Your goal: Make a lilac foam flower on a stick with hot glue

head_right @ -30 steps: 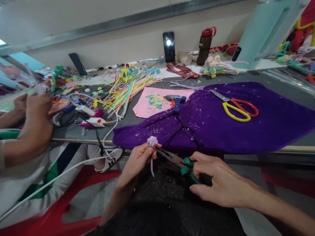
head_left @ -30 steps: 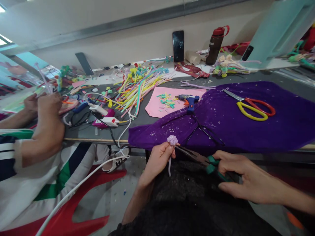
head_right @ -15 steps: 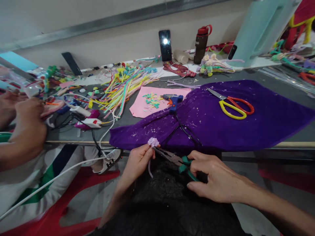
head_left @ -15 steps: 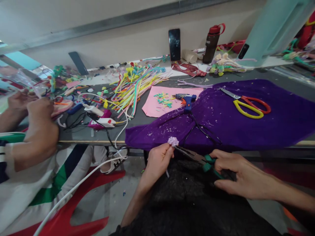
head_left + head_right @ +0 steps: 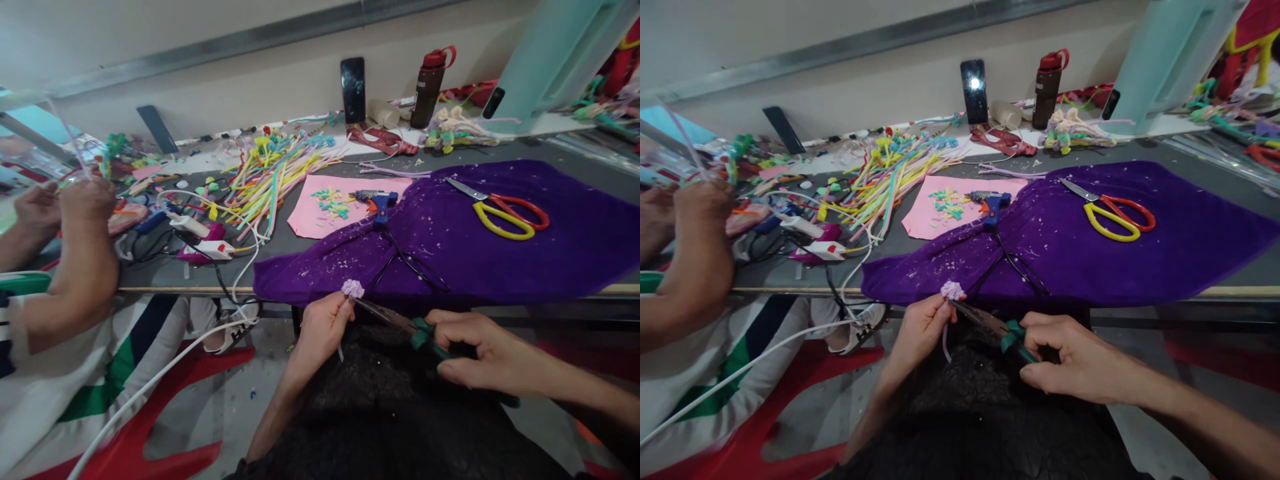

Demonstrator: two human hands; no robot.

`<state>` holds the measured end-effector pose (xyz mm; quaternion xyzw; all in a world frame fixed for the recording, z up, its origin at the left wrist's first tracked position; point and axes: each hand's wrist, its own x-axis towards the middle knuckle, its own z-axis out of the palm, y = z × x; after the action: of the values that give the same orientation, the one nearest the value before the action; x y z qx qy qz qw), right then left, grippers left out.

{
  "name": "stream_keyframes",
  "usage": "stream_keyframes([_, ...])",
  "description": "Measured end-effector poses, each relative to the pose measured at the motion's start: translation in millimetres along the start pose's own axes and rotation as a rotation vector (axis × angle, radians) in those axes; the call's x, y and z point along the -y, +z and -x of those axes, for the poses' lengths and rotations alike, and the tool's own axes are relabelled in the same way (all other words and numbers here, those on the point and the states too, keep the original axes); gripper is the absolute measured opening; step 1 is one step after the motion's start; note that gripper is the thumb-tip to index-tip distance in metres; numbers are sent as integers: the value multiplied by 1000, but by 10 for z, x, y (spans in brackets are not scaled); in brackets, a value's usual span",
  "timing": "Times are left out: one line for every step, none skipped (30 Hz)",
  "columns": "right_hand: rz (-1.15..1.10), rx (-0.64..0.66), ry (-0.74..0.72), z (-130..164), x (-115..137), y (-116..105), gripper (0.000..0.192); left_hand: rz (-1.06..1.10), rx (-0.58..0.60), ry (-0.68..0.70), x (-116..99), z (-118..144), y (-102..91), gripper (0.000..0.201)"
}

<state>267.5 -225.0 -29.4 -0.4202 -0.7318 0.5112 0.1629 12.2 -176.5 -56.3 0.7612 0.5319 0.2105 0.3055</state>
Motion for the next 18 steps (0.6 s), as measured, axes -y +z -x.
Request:
stream_keyframes([-48,16,11,0,-5,-12,21,-4,-1,2,-2,1,2,36])
stream_keyframes([-96,33,22,0,-9,-25,22,-11,-4,4,-2,2,4,36])
stream_keyframes([-143,47,33,0,-12,-39,24,-17,-6,7,-3,3,7,35])
stream_keyframes([-184,58,44,-1,-14,-52,25,-23,-8,10,-2,5,10,35])
stream_keyframes([-219,67,53,-2,-17,-64,25,-27,-9,13,-2,6,12,35])
stream_keyframes([-247,74,59,-4,-19,-76,26,-30,-10,16,-2,7,14,34])
stream_keyframes([-269,80,63,-7,-21,-86,26,-31,-12,19,-2,8,16,34])
stream_keyframes([-282,88,66,-10,-21,-94,26,-29,-13,20,-2,8,17,34])
stream_keyframes([-284,93,64,-12,-18,-98,26,-24,-13,20,-1,6,18,34])
stream_keyframes([-270,92,59,-14,-11,-99,26,-12,-12,17,2,4,19,34])
stream_keyframes([-234,82,52,-13,3,-95,25,9,-9,11,7,0,20,35])
stream_keyframes([-176,61,44,-11,24,-86,24,40,-5,0,14,-5,21,35])
stream_keyframes([-102,33,37,-6,50,-74,22,82,1,-16,23,-11,22,35])
stream_keyframes([-24,5,31,2,80,-59,21,131,4,-37,34,-17,23,34])
stream_keyframes([47,-19,25,13,112,-43,20,181,5,-62,46,-22,23,33])
stream_keyframes([103,-34,21,27,143,-28,19,229,0,-89,56,-25,20,32])
stream_keyframes([140,-40,16,43,171,-16,19,275,-6,-113,64,-26,16,33])
stream_keyframes([160,-40,9,60,193,-8,18,319,-12,-131,70,-24,10,34])
